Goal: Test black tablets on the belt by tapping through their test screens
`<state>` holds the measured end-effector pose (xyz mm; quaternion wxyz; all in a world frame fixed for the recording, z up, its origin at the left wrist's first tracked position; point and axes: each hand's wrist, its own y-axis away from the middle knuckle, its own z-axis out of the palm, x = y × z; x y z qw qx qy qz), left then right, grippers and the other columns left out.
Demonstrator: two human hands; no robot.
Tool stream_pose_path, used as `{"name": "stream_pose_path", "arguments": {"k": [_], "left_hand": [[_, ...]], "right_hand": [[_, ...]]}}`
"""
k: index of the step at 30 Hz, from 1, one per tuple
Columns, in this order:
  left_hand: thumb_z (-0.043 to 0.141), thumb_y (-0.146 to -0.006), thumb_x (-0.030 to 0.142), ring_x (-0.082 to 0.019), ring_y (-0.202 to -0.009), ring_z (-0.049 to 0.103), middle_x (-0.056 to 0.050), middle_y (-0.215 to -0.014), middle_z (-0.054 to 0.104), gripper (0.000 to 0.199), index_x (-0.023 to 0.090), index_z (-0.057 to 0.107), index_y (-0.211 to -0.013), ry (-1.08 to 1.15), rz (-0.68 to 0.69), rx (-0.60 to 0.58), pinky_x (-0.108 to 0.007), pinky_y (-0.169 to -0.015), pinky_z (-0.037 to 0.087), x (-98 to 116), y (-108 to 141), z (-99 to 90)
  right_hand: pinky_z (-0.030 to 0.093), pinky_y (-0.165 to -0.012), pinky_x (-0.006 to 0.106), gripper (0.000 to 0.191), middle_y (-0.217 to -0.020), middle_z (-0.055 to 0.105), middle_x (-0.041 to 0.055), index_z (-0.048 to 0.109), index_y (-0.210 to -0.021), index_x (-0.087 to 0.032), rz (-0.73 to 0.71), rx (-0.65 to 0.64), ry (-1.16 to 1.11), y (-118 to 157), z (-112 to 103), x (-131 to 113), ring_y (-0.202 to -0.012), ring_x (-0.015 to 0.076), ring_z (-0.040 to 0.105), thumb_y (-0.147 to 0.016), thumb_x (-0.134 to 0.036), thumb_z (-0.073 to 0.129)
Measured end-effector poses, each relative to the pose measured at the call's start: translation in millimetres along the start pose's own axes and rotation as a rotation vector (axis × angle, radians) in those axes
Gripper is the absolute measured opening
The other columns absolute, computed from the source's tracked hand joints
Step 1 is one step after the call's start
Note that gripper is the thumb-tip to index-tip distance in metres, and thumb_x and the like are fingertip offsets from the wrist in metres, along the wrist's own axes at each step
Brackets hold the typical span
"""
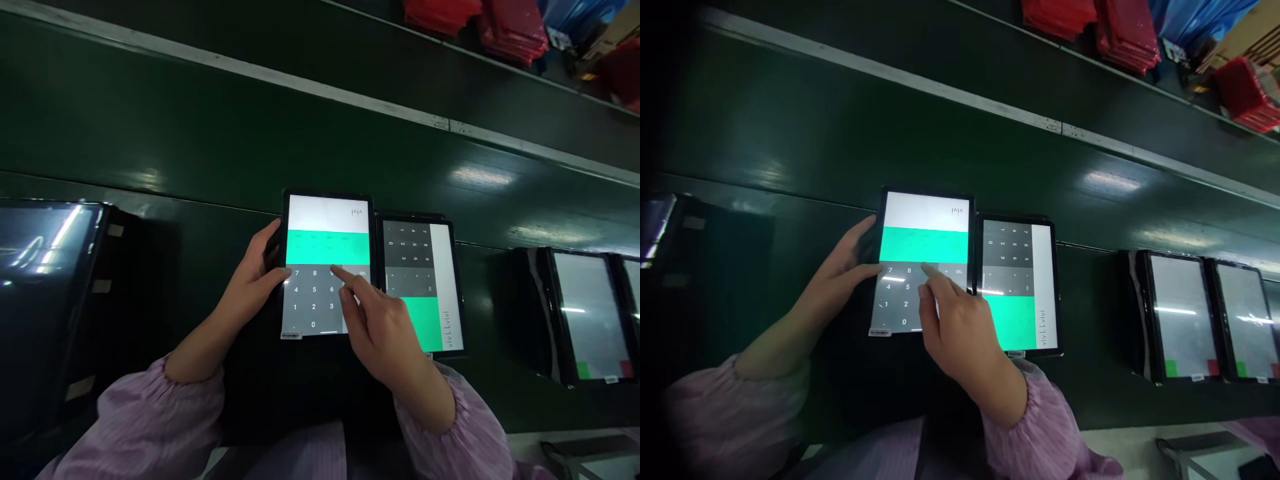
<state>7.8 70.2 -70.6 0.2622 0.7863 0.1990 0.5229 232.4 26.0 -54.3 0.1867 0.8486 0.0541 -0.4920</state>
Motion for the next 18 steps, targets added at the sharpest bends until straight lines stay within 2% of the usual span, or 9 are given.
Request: {"name": "stream_pose_path", "arguments": {"k": [4,7,9,11,13,16,18], "left_hand": [[0.079,-0.084,0.042,-0.043,-0.163,0.032,-0.014,-0.174,0.041,0.086,0.024,0.045,-0.162,-0.051,0.015,-0.021,-0.06,-0.13,0.038,-8,-2,-4.4],[0.079,-0.086,0.05,-0.043,-0.163,0.033,-0.014,-0.175,0.039,0.089,0.027,0.042,-0.164,-0.097,0.034,-0.037,-0.061,-0.13,0.037,-12,-3,-7.0],[0.08,-0.086,0.055,-0.043,-0.162,0.035,-0.015,-0.174,0.04,0.092,0.028,0.041,-0.164,-0.139,0.047,-0.041,-0.062,-0.13,0.036,-15,-3,-8.0],[0.081,-0.084,0.058,-0.044,-0.161,0.036,-0.016,-0.173,0.041,0.095,0.027,0.042,-0.164,-0.174,0.065,-0.033,-0.062,-0.131,0.035,-16,-4,-8.2],[0.081,-0.083,0.059,-0.044,-0.162,0.035,-0.016,-0.173,0.041,0.095,0.027,0.042,-0.163,-0.176,0.073,-0.024,-0.061,-0.131,0.035,-16,-4,-7.6],[0.078,-0.086,0.053,-0.042,-0.163,0.033,-0.014,-0.175,0.039,0.091,0.027,0.04,-0.165,-0.129,0.049,-0.036,-0.06,-0.131,0.036,-15,-3,-5.7],[0.076,-0.087,0.049,-0.041,-0.163,0.033,-0.013,-0.175,0.039,0.088,0.027,0.04,-0.165,-0.098,0.042,-0.04,-0.06,-0.131,0.035,-14,-2,-4.4]], "right_hand": [[0.05,-0.056,0.025,0.046,-0.104,0.085,0.0113,0.066,-0.142,-0.008,-0.079,-0.061,0.015,0,9,-2,-0.06,0.0124,0.07,-0.116,-0.027,0.034],[0.053,-0.058,0.026,0.045,-0.115,0.084,0.0141,0.064,-0.144,-0.007,-0.106,-0.106,0.083,-2,15,-3,-0.074,0.0163,0.079,-0.116,-0.026,0.035],[0.055,-0.059,0.027,0.045,-0.116,0.084,0.0145,0.065,-0.143,-0.006,-0.121,-0.116,0.107,-3,15,-2,-0.08,0.0186,0.081,-0.115,-0.025,0.036],[0.052,-0.056,0.026,0.045,-0.103,0.085,0.0126,0.066,-0.143,-0.006,-0.112,-0.087,0.074,-4,10,0,-0.07,0.0168,0.078,-0.115,-0.024,0.035],[0.047,-0.051,0.025,0.046,-0.091,0.083,0.01,0.066,-0.143,-0.005,-0.05,-0.003,0.046,-5,3,6,-0.058,0.0136,0.07,-0.115,-0.024,0.034],[0.041,-0.048,0.025,0.046,-0.083,0.08,0.0087,0.068,-0.14,-0.005,0.082,0.114,0.103,-8,-5,17,-0.05,0.0116,0.061,-0.113,-0.024,0.035],[0.039,-0.048,0.025,0.046,-0.078,0.079,0.0081,0.07,-0.137,-0.004,0.12,0.119,0.153,-11,-4,21,-0.048,0.0115,0.058,-0.112,-0.023,0.036]]}}
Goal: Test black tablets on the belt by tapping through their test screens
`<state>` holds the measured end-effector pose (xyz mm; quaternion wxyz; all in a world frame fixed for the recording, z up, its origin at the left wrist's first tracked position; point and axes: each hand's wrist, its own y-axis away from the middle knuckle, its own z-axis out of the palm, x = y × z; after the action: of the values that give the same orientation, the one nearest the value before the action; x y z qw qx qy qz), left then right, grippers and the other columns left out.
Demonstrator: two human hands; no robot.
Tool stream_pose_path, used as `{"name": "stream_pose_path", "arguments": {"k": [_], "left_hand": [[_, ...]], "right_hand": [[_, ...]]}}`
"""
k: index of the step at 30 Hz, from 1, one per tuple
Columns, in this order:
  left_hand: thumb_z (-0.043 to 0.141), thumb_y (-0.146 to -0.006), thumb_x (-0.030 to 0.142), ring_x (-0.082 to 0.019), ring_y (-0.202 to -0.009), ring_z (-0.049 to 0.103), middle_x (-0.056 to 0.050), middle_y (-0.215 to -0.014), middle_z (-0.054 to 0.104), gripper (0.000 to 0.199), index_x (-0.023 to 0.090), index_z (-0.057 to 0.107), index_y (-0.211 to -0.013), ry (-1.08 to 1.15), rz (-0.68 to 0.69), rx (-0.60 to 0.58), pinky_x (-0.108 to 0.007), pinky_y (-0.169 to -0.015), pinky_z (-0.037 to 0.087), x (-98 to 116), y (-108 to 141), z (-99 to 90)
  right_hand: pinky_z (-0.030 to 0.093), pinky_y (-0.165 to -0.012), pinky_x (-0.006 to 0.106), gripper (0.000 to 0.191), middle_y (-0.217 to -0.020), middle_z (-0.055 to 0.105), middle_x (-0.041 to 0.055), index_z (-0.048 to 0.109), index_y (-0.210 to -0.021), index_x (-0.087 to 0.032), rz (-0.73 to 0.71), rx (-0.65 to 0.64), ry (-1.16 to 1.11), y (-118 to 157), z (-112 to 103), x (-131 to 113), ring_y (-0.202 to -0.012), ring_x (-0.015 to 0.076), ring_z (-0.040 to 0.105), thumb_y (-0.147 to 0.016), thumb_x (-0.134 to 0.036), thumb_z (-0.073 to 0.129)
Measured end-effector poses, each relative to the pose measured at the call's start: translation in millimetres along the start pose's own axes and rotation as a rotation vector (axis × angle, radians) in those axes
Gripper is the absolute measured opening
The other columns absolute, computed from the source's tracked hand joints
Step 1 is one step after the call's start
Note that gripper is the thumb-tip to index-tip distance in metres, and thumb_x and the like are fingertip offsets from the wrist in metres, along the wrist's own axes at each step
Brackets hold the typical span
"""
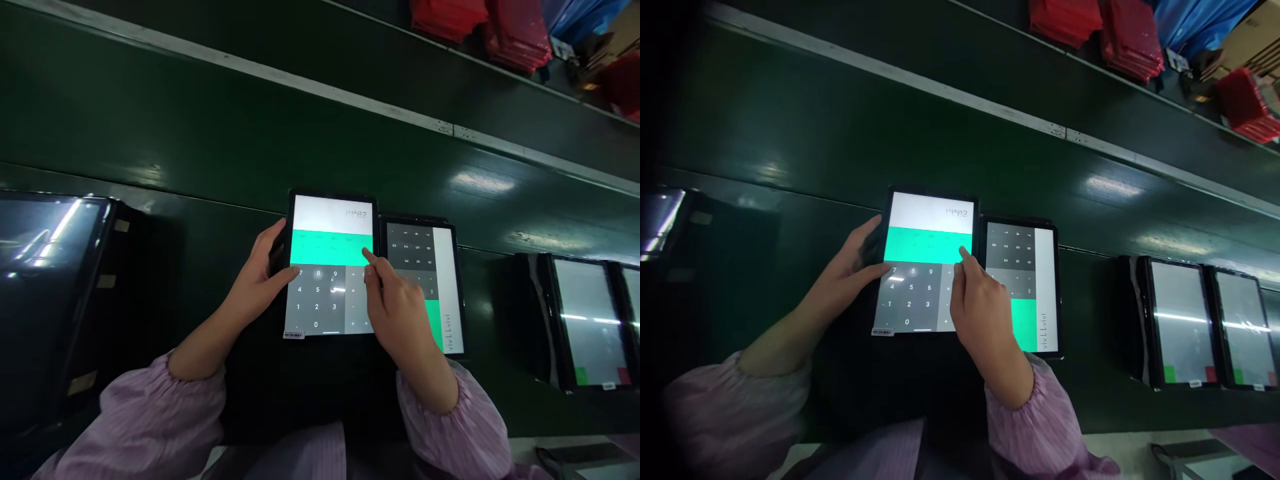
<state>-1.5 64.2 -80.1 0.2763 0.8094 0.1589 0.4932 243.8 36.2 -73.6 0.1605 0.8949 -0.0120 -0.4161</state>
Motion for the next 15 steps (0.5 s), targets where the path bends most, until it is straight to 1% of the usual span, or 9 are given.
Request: {"name": "stream_pose_path", "arguments": {"k": [2,5,7,9,11,13,15], "left_hand": [[0.075,-0.087,0.045,-0.041,-0.163,0.033,-0.012,-0.174,0.041,0.085,0.028,0.042,-0.164,0.013,-0.001,0.013,-0.061,-0.132,0.034,2,0,0.5],[0.074,-0.085,0.039,-0.041,-0.164,0.031,-0.011,-0.174,0.042,0.084,0.027,0.044,-0.163,0.01,-0.017,0.025,-0.062,-0.132,0.033,5,1,-0.1],[0.075,-0.084,0.038,-0.041,-0.164,0.03,-0.012,-0.174,0.042,0.085,0.026,0.045,-0.162,0.009,-0.041,0.026,-0.062,-0.132,0.033,8,0,-0.7],[0.077,-0.081,0.037,-0.041,-0.164,0.031,-0.011,-0.172,0.045,0.086,0.025,0.047,-0.16,0.023,-0.067,0.035,-0.061,-0.131,0.036,12,0,-0.2],[0.079,-0.078,0.036,-0.041,-0.162,0.036,-0.011,-0.17,0.048,0.084,0.024,0.051,-0.157,0.061,-0.083,0.058,-0.059,-0.13,0.038,17,0,2.2],[0.081,-0.074,0.033,-0.04,-0.159,0.042,-0.011,-0.167,0.053,0.082,0.022,0.056,-0.152,0.112,-0.092,0.11,-0.057,-0.129,0.041,22,1,6.4],[0.082,-0.07,0.03,-0.04,-0.158,0.043,-0.011,-0.163,0.058,0.078,0.021,0.062,-0.145,0.147,-0.101,0.188,-0.056,-0.127,0.045,25,2,11.0]], "right_hand": [[0.04,-0.05,0.025,0.047,-0.082,0.08,0.0102,0.069,-0.139,-0.003,-0.024,-0.03,0.02,-2,4,0,-0.051,0.0123,0.061,-0.111,-0.023,0.036],[0.044,-0.053,0.025,0.046,-0.098,0.083,0.0132,0.068,-0.142,-0.007,-0.078,-0.062,0.02,-3,8,-3,-0.061,0.0138,0.068,-0.111,-0.023,0.037],[0.044,-0.052,0.024,0.046,-0.094,0.082,0.0113,0.069,-0.141,-0.009,-0.061,-0.053,0.008,-2,8,-2,-0.06,0.0132,0.068,-0.112,-0.023,0.037],[0.044,-0.052,0.025,0.046,-0.084,0.081,0.0094,0.069,-0.139,-0.007,-0.009,-0.011,0.005,-2,8,1,-0.056,0.0133,0.066,-0.112,-0.024,0.036],[0.047,-0.054,0.026,0.047,-0.085,0.081,0.0109,0.069,-0.139,-0.005,0.021,0.018,0.03,-2,8,3,-0.06,0.0156,0.07,-0.112,-0.024,0.035],[0.052,-0.06,0.028,0.047,-0.098,0.084,0.0141,0.066,-0.143,-0.006,0.007,-0.025,0.064,-3,10,0,-0.073,0.0198,0.076,-0.111,-0.023,0.037],[0.056,-0.065,0.031,0.047,-0.115,0.083,0.0166,0.064,-0.147,-0.008,-0.006,-0.12,0.092,-3,14,-7,-0.086,0.0235,0.08,-0.111,-0.023,0.038]]}}
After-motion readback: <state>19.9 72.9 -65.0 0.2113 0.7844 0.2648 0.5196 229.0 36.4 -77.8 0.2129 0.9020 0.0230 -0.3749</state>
